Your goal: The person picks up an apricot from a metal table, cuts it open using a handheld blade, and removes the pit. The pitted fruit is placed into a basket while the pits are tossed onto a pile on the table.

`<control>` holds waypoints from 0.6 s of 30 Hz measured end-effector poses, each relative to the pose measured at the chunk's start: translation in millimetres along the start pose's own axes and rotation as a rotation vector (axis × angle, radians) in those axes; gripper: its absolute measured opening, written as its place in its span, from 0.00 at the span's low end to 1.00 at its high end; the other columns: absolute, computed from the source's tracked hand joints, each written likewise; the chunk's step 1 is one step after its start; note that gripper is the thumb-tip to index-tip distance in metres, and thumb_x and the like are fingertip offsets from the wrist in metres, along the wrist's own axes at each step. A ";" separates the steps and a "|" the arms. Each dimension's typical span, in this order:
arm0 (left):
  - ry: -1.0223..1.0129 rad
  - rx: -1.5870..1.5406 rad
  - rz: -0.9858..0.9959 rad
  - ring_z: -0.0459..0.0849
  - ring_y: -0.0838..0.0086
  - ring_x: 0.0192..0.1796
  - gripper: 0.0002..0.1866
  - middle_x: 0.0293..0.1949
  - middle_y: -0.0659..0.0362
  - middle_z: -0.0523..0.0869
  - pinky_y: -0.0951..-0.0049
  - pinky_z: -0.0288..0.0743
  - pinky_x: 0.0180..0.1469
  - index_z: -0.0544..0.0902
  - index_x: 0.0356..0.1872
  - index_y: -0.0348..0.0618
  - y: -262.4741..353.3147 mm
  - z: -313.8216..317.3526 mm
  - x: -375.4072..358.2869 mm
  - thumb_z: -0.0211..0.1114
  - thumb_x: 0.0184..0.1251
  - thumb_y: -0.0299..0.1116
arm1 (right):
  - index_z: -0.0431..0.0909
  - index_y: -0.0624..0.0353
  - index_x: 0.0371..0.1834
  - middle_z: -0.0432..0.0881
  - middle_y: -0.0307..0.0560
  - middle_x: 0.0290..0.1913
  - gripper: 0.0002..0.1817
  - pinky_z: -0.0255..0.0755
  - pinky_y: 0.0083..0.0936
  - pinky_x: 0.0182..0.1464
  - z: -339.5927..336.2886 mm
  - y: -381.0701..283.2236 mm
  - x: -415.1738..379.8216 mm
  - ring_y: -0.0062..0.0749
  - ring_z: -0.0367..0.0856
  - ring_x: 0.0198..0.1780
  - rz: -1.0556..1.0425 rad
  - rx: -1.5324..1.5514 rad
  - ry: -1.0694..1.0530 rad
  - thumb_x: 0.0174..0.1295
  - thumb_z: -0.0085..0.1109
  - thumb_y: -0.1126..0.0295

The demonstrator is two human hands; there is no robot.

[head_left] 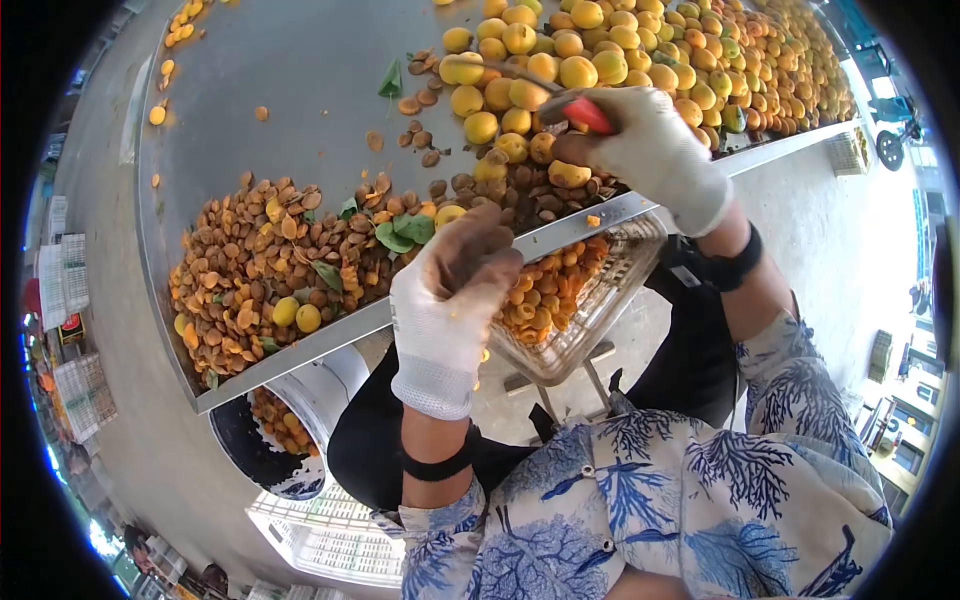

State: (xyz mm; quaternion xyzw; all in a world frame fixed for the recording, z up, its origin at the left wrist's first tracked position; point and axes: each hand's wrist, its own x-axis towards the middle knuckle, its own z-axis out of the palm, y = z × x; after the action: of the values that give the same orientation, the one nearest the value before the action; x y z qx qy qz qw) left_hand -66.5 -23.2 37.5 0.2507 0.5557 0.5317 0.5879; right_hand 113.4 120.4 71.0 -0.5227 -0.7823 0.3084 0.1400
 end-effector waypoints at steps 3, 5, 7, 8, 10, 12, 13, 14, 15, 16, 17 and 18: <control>0.037 -0.025 0.026 0.87 0.71 0.41 0.21 0.46 0.50 0.88 0.74 0.81 0.47 0.80 0.59 0.29 8.4 2.8 -1.1 0.65 0.64 0.23 | 0.84 0.53 0.48 0.86 0.53 0.35 0.15 0.78 0.39 0.44 27.5 10.1 21.5 0.49 0.86 0.39 -0.198 -0.420 -0.011 0.61 0.65 0.60; 0.052 -0.045 0.012 0.88 0.69 0.41 0.21 0.46 0.49 0.88 0.73 0.82 0.47 0.80 0.59 0.29 9.1 1.9 -0.7 0.65 0.64 0.25 | 0.84 0.50 0.47 0.87 0.52 0.36 0.13 0.79 0.41 0.44 47.8 21.3 29.9 0.50 0.86 0.41 -0.291 -0.495 -0.071 0.63 0.59 0.60; 0.084 -0.112 0.066 0.88 0.67 0.42 0.21 0.46 0.47 0.88 0.72 0.82 0.48 0.80 0.58 0.27 2.7 -1.0 1.1 0.64 0.65 0.26 | 0.83 0.50 0.47 0.87 0.52 0.36 0.13 0.79 0.42 0.44 50.1 9.4 30.5 0.50 0.86 0.41 -0.249 -0.507 -0.082 0.63 0.59 0.60; 0.091 -0.115 0.066 0.88 0.67 0.42 0.21 0.46 0.47 0.88 0.72 0.82 0.48 0.80 0.58 0.27 4.0 -3.4 0.3 0.64 0.65 0.26 | 0.83 0.51 0.47 0.87 0.52 0.36 0.13 0.79 0.42 0.44 50.6 4.2 30.8 0.51 0.86 0.41 -0.202 -0.517 -0.092 0.63 0.59 0.61; 0.069 -0.120 0.025 0.88 0.67 0.44 0.22 0.47 0.46 0.87 0.71 0.82 0.49 0.79 0.59 0.25 8.2 -7.8 -0.4 0.63 0.65 0.26 | 0.83 0.52 0.47 0.86 0.53 0.35 0.14 0.79 0.42 0.43 52.7 4.2 32.8 0.51 0.86 0.41 -0.194 -0.530 -0.096 0.62 0.60 0.60; 0.088 -0.156 0.044 0.88 0.66 0.45 0.22 0.48 0.46 0.87 0.70 0.82 0.49 0.78 0.60 0.26 6.8 -7.8 0.1 0.62 0.65 0.25 | 0.82 0.54 0.47 0.86 0.54 0.34 0.14 0.79 0.43 0.43 53.6 8.6 33.8 0.53 0.85 0.40 -0.375 -0.340 0.155 0.63 0.61 0.60; 0.109 -0.193 0.059 0.88 0.66 0.46 0.23 0.49 0.46 0.87 0.70 0.82 0.50 0.77 0.60 0.26 6.5 -7.8 0.4 0.62 0.65 0.25 | 0.82 0.55 0.47 0.85 0.54 0.35 0.15 0.78 0.42 0.43 47.1 5.2 35.2 0.53 0.85 0.41 -0.224 -0.232 0.097 0.61 0.63 0.61; 0.117 -0.201 0.066 0.88 0.66 0.46 0.23 0.49 0.46 0.87 0.70 0.82 0.50 0.77 0.60 0.26 6.7 -7.9 0.6 0.62 0.65 0.25 | 0.81 0.55 0.49 0.86 0.54 0.36 0.16 0.78 0.42 0.43 39.4 0.4 35.6 0.53 0.85 0.40 -0.204 -0.188 0.051 0.60 0.64 0.61; 0.119 -0.217 0.058 0.87 0.66 0.46 0.23 0.50 0.46 0.86 0.70 0.82 0.51 0.77 0.61 0.27 6.7 -7.7 0.6 0.61 0.65 0.25 | 0.81 0.54 0.51 0.86 0.55 0.38 0.17 0.78 0.42 0.43 37.2 -1.3 33.4 0.53 0.85 0.42 -0.174 -0.194 0.003 0.60 0.64 0.61; 0.118 -0.232 0.050 0.87 0.67 0.47 0.23 0.51 0.47 0.86 0.70 0.81 0.52 0.76 0.62 0.28 6.9 -7.8 0.6 0.61 0.65 0.24 | 0.81 0.54 0.52 0.86 0.55 0.39 0.18 0.78 0.42 0.44 36.0 -2.4 32.1 0.52 0.85 0.43 -0.141 -0.199 -0.042 0.60 0.64 0.60; 0.119 -0.234 0.053 0.87 0.67 0.47 0.23 0.51 0.47 0.86 0.70 0.81 0.52 0.76 0.62 0.28 5.9 -9.1 0.9 0.61 0.65 0.24 | 0.81 0.54 0.52 0.86 0.55 0.39 0.18 0.78 0.42 0.44 38.0 -1.7 33.0 0.52 0.85 0.43 -0.145 -0.201 -0.042 0.60 0.64 0.60; 0.103 -0.226 0.037 0.87 0.67 0.47 0.23 0.51 0.47 0.86 0.71 0.81 0.53 0.77 0.62 0.28 3.5 -11.3 1.3 0.61 0.65 0.24 | 0.80 0.53 0.54 0.86 0.55 0.40 0.20 0.78 0.41 0.45 42.7 1.4 33.5 0.51 0.85 0.44 -0.153 -0.363 -0.103 0.60 0.65 0.60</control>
State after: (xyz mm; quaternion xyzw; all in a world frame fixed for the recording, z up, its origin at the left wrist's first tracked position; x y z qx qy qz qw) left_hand -78.4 -24.3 37.2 0.1655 0.5171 0.6140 0.5729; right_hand 77.4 136.7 33.7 -0.4618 -0.8687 0.1772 0.0262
